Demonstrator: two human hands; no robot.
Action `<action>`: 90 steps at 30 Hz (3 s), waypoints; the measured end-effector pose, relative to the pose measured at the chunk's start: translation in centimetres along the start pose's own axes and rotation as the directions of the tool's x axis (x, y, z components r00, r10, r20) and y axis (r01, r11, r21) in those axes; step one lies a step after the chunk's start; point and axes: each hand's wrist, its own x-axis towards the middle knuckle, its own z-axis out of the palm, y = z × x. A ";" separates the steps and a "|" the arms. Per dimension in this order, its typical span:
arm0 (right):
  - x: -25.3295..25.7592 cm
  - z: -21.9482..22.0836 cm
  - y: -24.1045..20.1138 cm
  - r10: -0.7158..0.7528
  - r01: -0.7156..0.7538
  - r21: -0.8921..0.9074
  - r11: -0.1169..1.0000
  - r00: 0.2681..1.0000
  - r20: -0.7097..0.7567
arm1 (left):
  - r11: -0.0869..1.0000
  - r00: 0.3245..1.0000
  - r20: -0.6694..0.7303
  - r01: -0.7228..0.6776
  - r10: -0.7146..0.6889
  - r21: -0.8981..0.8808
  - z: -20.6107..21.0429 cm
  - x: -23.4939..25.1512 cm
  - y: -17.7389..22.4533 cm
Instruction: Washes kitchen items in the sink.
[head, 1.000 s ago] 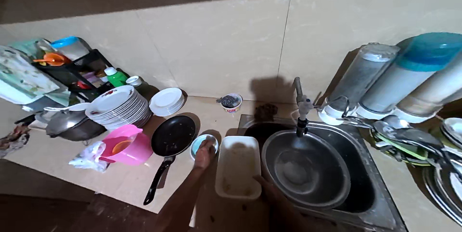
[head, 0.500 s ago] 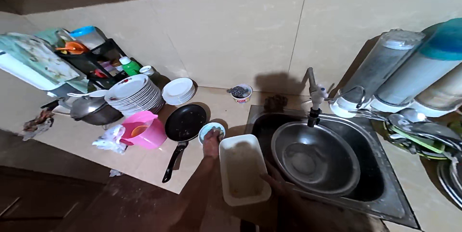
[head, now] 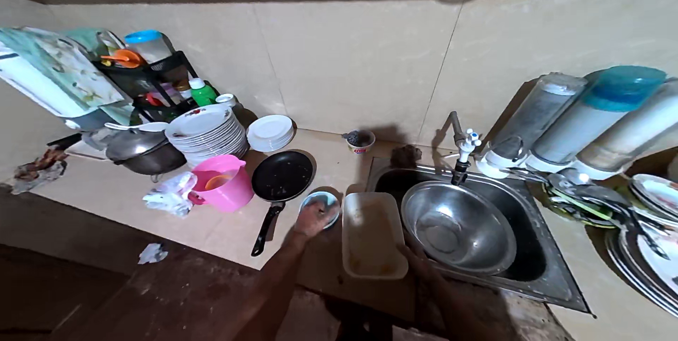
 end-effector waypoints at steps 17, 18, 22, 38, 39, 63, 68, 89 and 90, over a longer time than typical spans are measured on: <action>1.1 1.7 0.6 0.065 -0.065 -0.028 0.997 0.998 -0.024 | 0.951 0.827 0.524 -0.293 0.201 0.098 3.7 -4.0 10.1; 1.0 1.8 0.3 0.053 -0.054 -0.031 0.998 0.998 -0.018 | 0.922 0.840 0.522 -0.306 0.145 0.236 3.6 -2.8 10.7; 1.1 1.4 1.6 -0.028 0.028 -0.085 0.996 1.000 0.005 | 0.887 0.858 0.472 -0.366 0.204 0.282 8.9 -3.1 8.4; 0.9 0.4 2.6 -0.133 0.149 -0.256 0.955 0.988 0.079 | 0.959 0.785 0.606 -0.058 -0.127 0.276 7.3 -3.0 12.8; 0.9 0.4 2.6 -0.126 0.146 -0.274 0.951 0.988 0.090 | 0.973 0.809 0.574 -0.011 -0.126 0.229 7.3 -2.4 11.8; 4.7 -0.2 -1.1 0.053 -0.070 0.316 0.946 0.997 0.062 | 0.912 0.944 0.262 -0.279 0.203 0.300 13.2 -6.2 10.4; 3.3 0.7 -1.1 -0.014 0.002 0.273 0.962 0.999 0.042 | 0.942 0.943 0.334 -0.118 0.006 0.315 10.4 -8.4 12.8; 1.2 0.6 -2.4 0.067 -0.071 -0.054 0.996 0.995 -0.074 | 0.952 0.997 -0.039 -0.051 0.065 0.301 13.4 -5.2 10.4; 2.5 -0.5 -2.9 0.130 -0.131 -0.054 0.990 0.991 -0.024 | 0.950 0.992 0.051 -0.128 0.118 0.286 13.0 -6.1 10.2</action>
